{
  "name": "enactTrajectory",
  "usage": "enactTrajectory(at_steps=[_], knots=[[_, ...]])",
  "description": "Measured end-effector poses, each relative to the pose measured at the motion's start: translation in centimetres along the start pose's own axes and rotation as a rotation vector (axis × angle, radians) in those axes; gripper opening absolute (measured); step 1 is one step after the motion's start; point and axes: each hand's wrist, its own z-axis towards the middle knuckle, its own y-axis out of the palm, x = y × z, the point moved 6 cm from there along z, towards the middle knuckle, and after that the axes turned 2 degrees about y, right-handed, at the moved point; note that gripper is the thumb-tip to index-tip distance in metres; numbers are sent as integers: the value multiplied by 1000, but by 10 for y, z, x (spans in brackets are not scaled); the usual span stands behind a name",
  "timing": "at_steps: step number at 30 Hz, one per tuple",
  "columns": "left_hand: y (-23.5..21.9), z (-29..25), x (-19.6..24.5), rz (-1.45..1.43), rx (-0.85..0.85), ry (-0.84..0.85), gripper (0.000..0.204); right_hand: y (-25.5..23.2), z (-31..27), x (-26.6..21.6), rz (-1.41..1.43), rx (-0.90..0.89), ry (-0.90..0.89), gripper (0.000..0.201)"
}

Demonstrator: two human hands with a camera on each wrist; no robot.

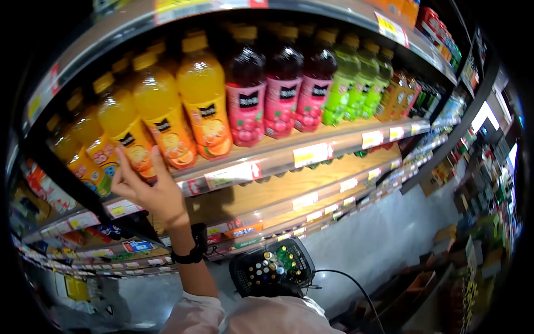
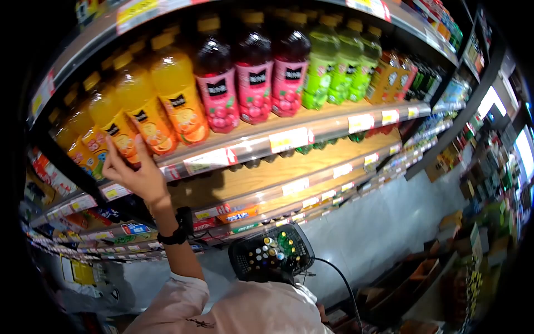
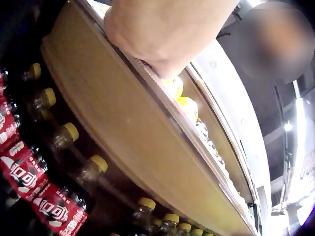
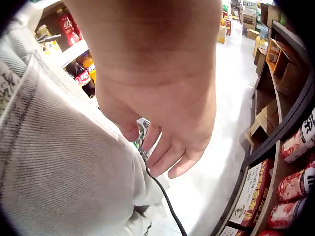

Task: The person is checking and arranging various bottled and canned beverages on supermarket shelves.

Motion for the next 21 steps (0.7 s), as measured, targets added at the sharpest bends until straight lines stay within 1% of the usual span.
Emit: enactTrajectory(at_steps=[2,5,8,11,13,14,15,17,18,19,21], knots=[[0,1,3,-46,16,-29,65,-3,-17,5,11,15,20,29],[0,1,2,-31,-3,-57,65,-3,-40,17,28,26,52,29],[0,1,2,6,-13,-44,63,-2,-57,30,35,29,71,30],[0,0,1,34,-8,-43,62,-3,-72,44,28,20,63,30],[0,-1,2,-27,-1,-47,62,-5,-78,54,10,0,48,30],[0,-2,0,-3,-3,-21,62,-5,-80,58,-1,-15,29,30],[0,-3,-5,5,2,-24,62,-6,-81,61,-14,-31,6,30],[0,-7,-4,-21,26,77,59,-12,-82,67,-58,-68,-71,30],[-1,-10,-4,-32,11,50,54,-18,-84,67,-92,-80,-141,31],[-4,-14,-2,-66,6,41,52,-27,-84,64,-138,-85,-243,31],[-11,-22,2,50,-48,86,50,-51,-73,49,-234,-57,-475,31]])
